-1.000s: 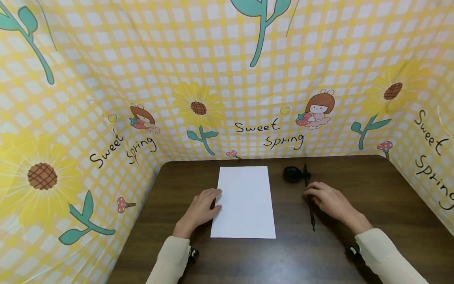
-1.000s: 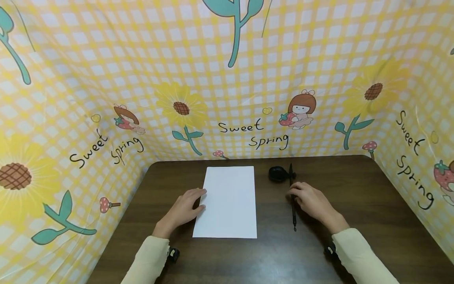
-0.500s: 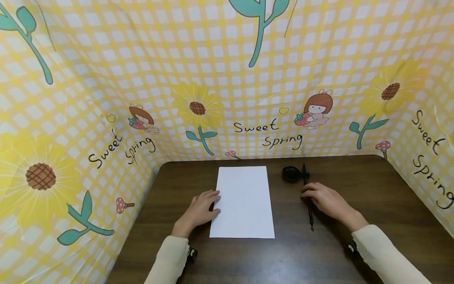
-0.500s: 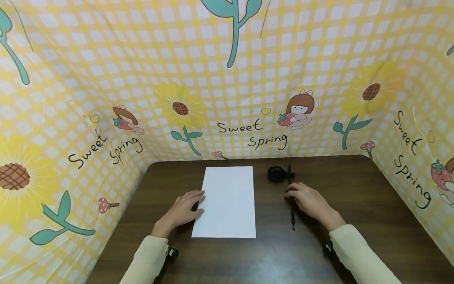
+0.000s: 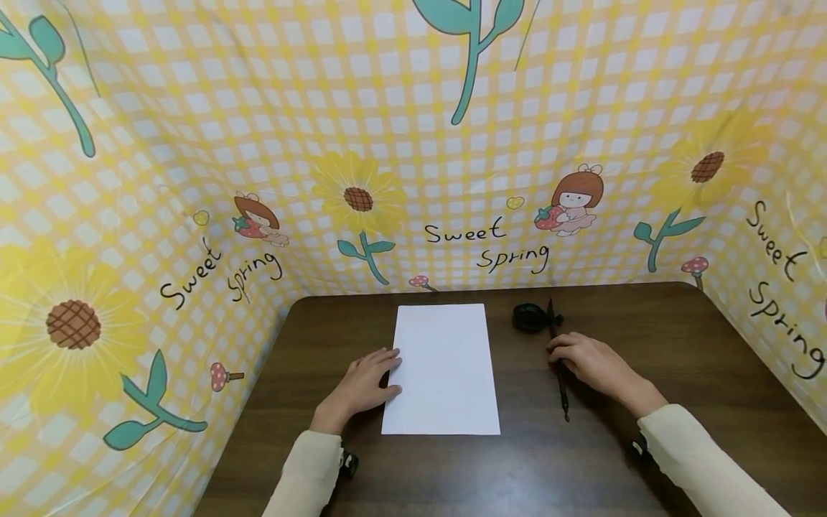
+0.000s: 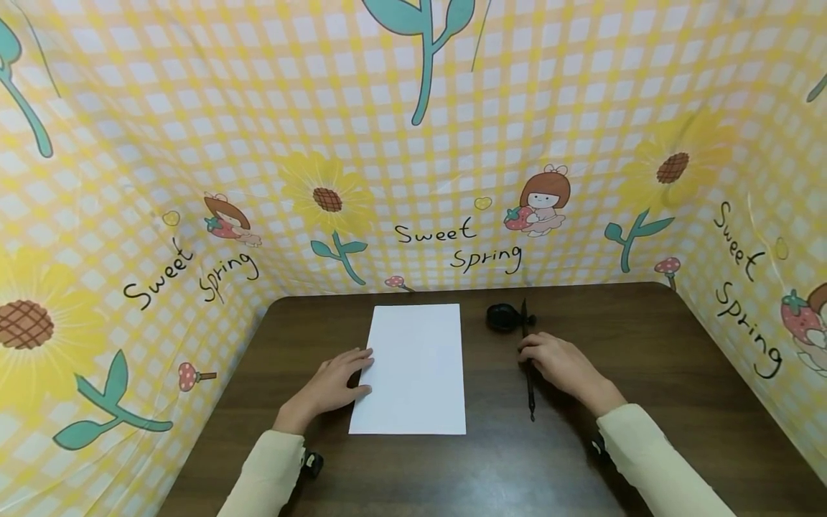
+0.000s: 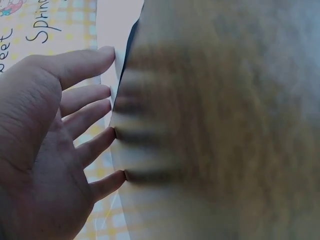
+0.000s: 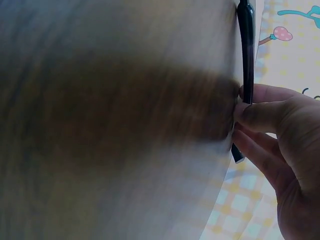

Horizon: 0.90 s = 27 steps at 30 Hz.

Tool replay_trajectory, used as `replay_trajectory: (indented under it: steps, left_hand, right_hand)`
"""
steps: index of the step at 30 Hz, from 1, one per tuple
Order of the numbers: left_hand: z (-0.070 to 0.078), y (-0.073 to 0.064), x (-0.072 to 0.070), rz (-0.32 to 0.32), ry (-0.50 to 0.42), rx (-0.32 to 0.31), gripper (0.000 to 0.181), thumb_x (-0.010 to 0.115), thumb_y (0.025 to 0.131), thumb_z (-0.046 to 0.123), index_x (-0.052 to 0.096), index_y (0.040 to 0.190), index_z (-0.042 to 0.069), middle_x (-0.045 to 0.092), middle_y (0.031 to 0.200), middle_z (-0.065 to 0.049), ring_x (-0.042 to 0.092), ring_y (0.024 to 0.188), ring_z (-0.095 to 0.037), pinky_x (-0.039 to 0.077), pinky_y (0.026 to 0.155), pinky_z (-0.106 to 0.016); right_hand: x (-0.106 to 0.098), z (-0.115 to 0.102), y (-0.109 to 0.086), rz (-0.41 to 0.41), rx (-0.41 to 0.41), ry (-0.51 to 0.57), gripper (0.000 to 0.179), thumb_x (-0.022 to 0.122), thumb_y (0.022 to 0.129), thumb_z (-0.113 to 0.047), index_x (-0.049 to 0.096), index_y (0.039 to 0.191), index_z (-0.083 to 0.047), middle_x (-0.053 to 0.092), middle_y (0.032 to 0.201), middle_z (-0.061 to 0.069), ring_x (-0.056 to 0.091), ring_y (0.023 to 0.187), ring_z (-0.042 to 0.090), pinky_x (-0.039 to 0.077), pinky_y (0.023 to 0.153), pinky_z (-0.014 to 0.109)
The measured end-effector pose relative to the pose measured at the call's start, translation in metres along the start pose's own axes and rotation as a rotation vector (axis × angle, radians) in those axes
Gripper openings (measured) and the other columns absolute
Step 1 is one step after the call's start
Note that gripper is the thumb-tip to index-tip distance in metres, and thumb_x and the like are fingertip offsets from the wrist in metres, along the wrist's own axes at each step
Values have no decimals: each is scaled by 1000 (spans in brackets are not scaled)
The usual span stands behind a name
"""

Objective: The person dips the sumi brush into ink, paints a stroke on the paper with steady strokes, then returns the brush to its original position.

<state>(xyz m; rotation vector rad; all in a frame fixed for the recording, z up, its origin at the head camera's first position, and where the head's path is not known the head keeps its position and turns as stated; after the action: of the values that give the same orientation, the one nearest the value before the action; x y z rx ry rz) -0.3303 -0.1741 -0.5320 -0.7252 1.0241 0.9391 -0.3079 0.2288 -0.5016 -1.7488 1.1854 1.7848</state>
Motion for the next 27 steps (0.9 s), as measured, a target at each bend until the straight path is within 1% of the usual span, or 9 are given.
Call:
replay_trajectory:
  steps: [4,8,13,20,27]
  left_hand:
    - [0,-2,0,-36,-28,4,64,74,100,37,56,156,11,41,172,-5,30,163,-32,25,126,-69]
    - [2,-5,-1,-55,-55,12,67,75,100,37,54,157,10,39,173,-6,28,164,-33,22,128,-70]
    - [3,-6,-1,-55,-75,24,67,75,100,36,53,157,8,39,172,-8,28,164,-35,21,127,-71]
    - [2,-6,0,-60,-93,17,68,75,100,36,53,157,8,38,173,-8,27,164,-35,20,128,-70]
    - [0,-6,1,-65,-86,16,68,74,100,36,52,158,9,38,173,-7,27,164,-34,20,129,-69]
  right_hand:
    - [1,0,1,3,-2,3,27,80,89,8,83,104,-14,75,125,7,72,113,29,63,87,45]
    - [0,0,1,11,-13,1,28,81,88,7,83,106,-14,75,126,8,73,113,29,63,88,45]
    - [-2,-1,1,41,-27,1,29,83,87,6,82,106,-15,75,126,7,73,111,28,63,87,44]
    - [-7,-4,2,101,-72,13,30,84,85,7,82,104,-15,76,123,7,75,108,27,64,84,45]
    - [-18,-3,5,141,-67,29,30,83,85,9,82,105,-13,76,123,9,75,108,29,64,83,46]
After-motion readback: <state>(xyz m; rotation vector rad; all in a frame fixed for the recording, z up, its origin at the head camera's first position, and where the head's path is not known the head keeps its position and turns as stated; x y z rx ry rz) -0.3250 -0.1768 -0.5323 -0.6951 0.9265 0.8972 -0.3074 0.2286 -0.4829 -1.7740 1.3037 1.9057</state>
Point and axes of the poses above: each hand's wrist, its own y-axis towards the middle knuckle, its own x-axis out of the palm, z = x × y, the point moved 8 cm from there along y, towards the middle knuckle
